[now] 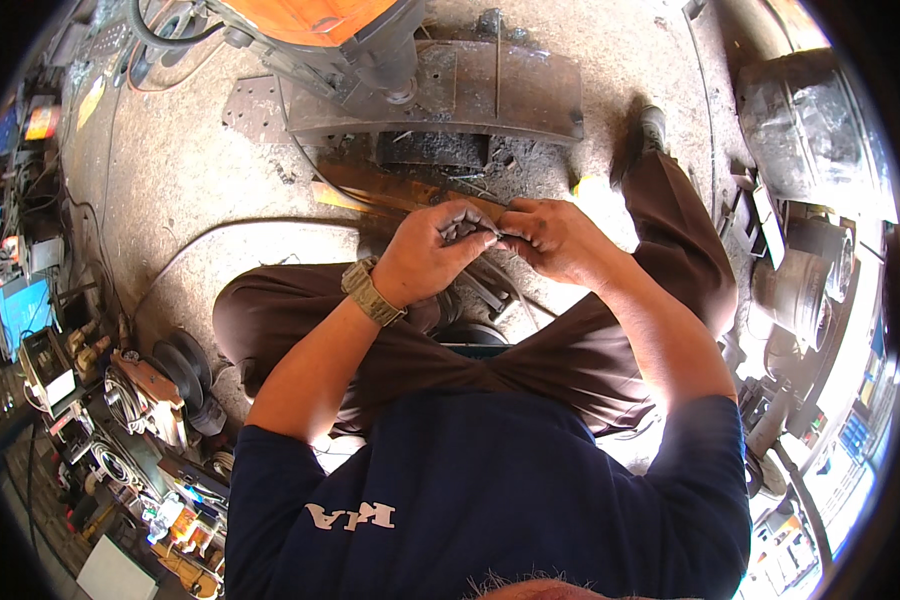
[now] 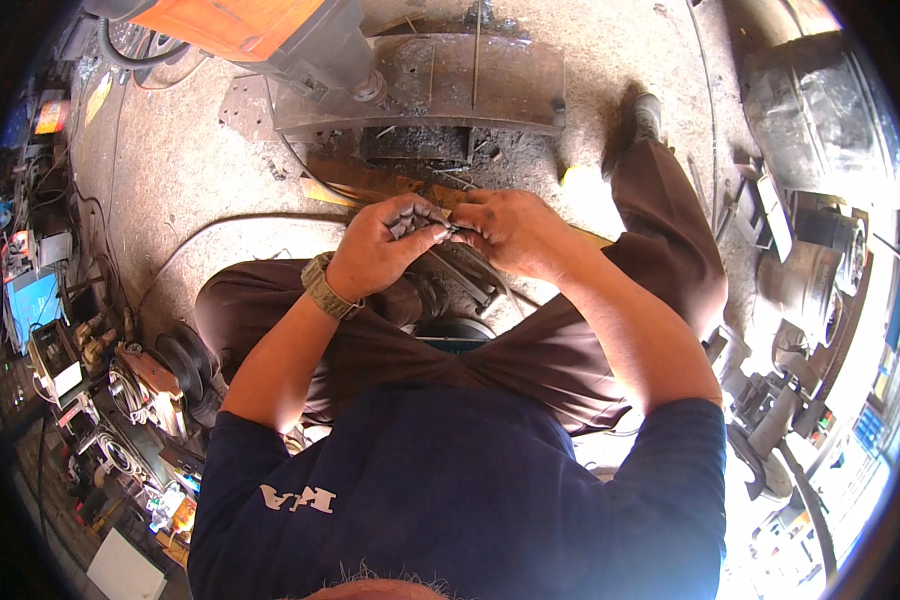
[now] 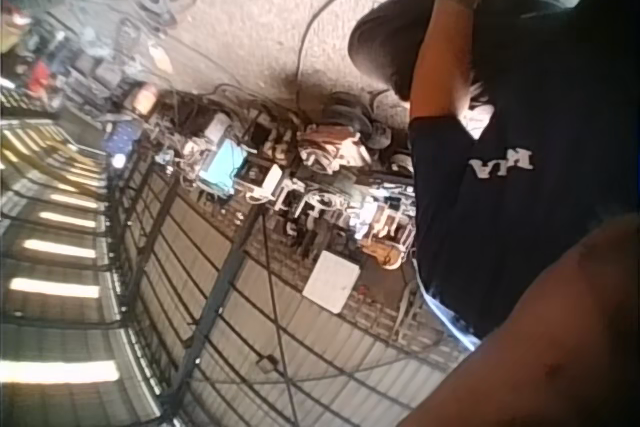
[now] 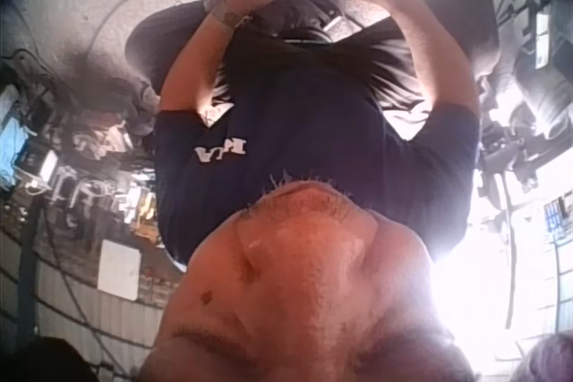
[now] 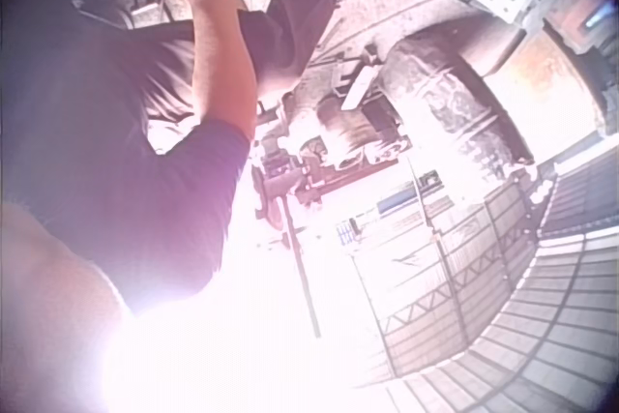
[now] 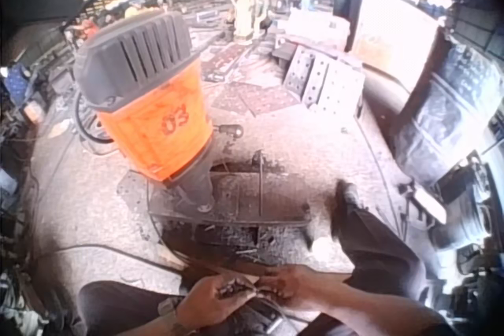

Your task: The person sits on the floor and uses a metal rod to scrape or clean a flat metal piece. They then stand, retrieve a small metal rod from a toolbox, and return to the metal piece to continue working with the rod.

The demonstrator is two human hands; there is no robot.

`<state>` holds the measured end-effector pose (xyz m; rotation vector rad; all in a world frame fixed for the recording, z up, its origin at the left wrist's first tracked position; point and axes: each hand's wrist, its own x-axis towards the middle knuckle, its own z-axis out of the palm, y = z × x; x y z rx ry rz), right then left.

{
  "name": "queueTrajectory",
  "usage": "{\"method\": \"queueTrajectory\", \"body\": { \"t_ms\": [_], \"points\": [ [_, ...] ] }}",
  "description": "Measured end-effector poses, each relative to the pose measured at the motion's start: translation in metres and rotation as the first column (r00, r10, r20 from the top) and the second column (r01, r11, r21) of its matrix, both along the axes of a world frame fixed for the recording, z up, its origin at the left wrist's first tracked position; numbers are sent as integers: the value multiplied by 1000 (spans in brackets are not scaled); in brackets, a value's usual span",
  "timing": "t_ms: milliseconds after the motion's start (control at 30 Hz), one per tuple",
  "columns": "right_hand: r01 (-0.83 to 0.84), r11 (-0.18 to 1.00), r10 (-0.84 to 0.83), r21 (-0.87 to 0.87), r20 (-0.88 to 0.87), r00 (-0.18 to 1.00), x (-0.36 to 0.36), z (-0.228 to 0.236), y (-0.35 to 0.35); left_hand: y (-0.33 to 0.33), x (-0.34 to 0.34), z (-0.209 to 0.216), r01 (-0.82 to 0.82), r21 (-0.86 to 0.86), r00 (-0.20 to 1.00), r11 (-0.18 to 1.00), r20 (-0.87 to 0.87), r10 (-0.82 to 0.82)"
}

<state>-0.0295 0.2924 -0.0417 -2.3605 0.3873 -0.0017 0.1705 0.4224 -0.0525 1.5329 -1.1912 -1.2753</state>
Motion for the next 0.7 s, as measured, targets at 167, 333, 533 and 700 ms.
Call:
{"method": "queueTrajectory", "body": {
  "t_ms": [167, 333, 533, 700],
  "points": [
    [-8, 1000, 8, -8, 7, 1000, -2, -5, 1, 1, 0, -4, 18, -26, 1000, 999, 4, -18],
    [-2, 1000, 2, 11, -23, 1000, -2, -5, 3, 0, 1, 0, 40, 4, 999, 999, 12, -40],
    [-7, 1000, 6, -14, -56, 998, -1, 1, 2, 0, 0, 5, 45, -50, 998, 998, 43, -43],
    [15, 999, -17, -28, -80, 997, 0, -1, 5, 1, -2, -3, -27, -30, 999, 999, 46, 28]
  ]
}}
